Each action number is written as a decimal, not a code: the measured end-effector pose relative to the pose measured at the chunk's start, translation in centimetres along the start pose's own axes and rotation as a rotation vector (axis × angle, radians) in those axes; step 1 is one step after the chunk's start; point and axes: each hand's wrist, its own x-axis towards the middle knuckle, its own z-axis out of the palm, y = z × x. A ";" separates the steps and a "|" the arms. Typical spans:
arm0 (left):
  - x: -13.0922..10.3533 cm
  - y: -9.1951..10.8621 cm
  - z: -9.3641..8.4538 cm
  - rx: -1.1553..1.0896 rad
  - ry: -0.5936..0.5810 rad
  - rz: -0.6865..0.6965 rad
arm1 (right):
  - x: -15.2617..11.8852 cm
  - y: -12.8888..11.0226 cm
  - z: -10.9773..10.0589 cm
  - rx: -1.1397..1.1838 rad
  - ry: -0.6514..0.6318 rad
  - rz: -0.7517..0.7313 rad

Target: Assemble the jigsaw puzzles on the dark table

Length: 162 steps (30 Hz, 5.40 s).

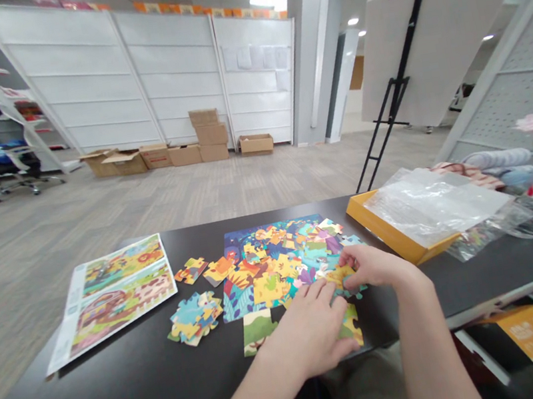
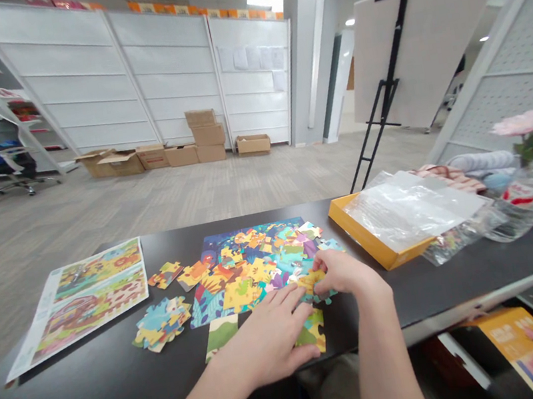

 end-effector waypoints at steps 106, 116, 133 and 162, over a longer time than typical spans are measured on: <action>5.4 4.0 3.4 0.067 0.172 -0.105 | -0.4 4.8 -0.6 0.145 0.718 -0.011; 5.0 3.0 2.8 0.063 0.210 -0.097 | 0.7 1.5 1.3 -0.020 0.382 -0.194; 3.3 -2.1 1.6 0.074 0.118 -0.226 | 1.1 2.6 1.3 -0.134 0.400 -0.026; -13.2 -12.1 -8.0 -0.033 -0.152 -0.792 | 2.8 -9.1 3.2 0.167 0.523 -0.369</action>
